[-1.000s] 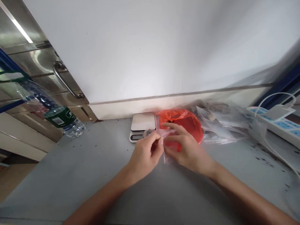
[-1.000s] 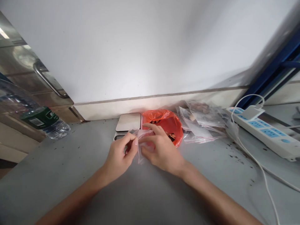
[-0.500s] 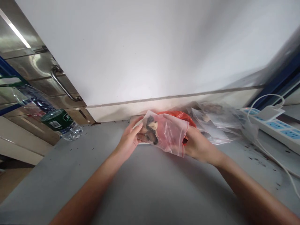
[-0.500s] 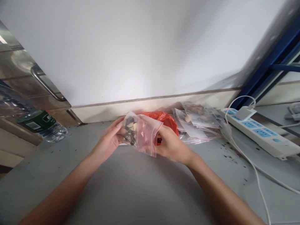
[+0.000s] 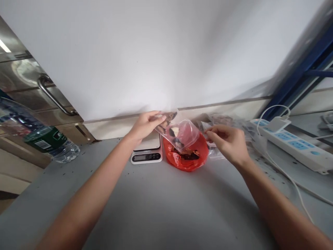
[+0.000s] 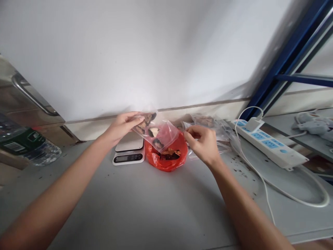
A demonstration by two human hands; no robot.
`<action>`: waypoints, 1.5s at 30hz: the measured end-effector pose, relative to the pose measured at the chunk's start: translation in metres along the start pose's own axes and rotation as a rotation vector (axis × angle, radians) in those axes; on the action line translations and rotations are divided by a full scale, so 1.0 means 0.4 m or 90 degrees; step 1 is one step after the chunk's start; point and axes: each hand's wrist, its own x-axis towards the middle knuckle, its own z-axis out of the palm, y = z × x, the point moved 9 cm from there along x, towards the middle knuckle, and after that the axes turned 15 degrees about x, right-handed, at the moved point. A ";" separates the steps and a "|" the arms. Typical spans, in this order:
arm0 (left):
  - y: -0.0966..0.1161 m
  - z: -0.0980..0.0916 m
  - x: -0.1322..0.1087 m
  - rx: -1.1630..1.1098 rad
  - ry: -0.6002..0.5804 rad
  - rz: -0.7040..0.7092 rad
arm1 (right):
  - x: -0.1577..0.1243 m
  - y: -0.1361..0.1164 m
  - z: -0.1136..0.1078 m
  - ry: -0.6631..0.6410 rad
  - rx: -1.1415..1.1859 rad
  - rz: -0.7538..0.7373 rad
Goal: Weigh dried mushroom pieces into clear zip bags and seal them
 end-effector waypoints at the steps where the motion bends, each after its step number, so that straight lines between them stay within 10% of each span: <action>1: 0.015 0.008 0.007 0.030 -0.006 0.023 | -0.001 0.001 -0.002 0.013 -0.019 0.004; 22: 0.254 0.058 -0.015 0.089 0.005 0.355 | -0.004 -0.015 0.047 -0.072 -0.104 -0.091; 28: 0.145 -0.017 -0.014 -0.037 0.069 0.196 | -0.005 -0.015 0.017 0.013 0.131 0.000; 32: 0.073 -0.008 -0.042 0.040 0.005 0.153 | -0.014 -0.032 0.056 -0.060 0.201 0.025; 45: -0.108 -0.049 -0.146 -0.119 0.151 0.019 | -0.075 -0.048 0.204 -0.228 0.283 0.212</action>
